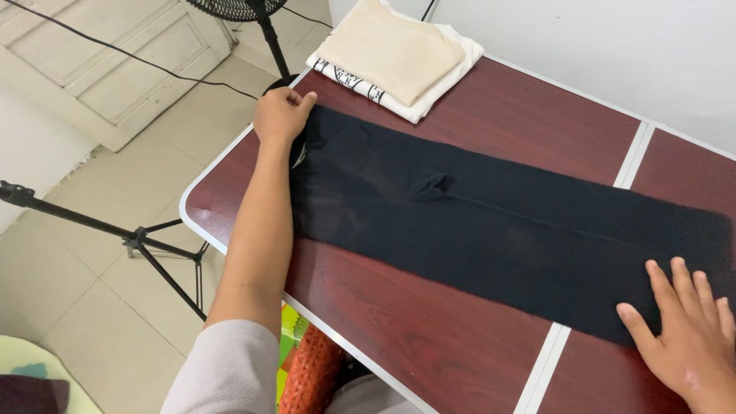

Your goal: The person folds a black t-shirt on a table by tucking the sleeves inward and smoothing the fabric by hand.

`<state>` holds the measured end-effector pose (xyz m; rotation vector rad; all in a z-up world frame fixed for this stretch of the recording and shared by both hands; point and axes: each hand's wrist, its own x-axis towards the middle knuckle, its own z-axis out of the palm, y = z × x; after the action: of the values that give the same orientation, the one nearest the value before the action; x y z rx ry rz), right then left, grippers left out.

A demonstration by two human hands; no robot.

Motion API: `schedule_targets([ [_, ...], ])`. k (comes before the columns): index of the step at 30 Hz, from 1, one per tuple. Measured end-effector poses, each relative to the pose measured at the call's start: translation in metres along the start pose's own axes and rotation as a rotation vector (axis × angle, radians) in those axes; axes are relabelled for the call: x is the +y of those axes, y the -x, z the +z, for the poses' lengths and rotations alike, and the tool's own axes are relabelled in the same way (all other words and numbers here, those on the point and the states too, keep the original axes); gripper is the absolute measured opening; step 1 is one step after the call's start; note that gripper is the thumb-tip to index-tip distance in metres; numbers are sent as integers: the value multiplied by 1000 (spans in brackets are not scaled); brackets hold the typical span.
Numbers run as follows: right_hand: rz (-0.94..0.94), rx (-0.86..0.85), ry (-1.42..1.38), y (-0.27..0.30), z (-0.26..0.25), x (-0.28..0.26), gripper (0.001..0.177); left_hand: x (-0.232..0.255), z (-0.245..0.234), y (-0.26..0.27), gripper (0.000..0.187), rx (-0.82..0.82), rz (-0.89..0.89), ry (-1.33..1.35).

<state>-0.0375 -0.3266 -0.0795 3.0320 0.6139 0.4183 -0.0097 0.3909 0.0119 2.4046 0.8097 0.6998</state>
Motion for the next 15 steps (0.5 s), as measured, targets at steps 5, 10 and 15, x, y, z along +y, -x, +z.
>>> schedule_targets([
  [5, -7, 10, -39, 1, 2, 3, 86, 6, -4, 5, 39, -84, -17, -79],
  [10, -17, 2, -28, -1, 0, 2, 86, -6, 3, 0, 34, -104, -27, 68],
  [15, -3, 19, -44, -2, -3, -3, 85, -19, 11, -9, 32, -109, -10, 415],
])
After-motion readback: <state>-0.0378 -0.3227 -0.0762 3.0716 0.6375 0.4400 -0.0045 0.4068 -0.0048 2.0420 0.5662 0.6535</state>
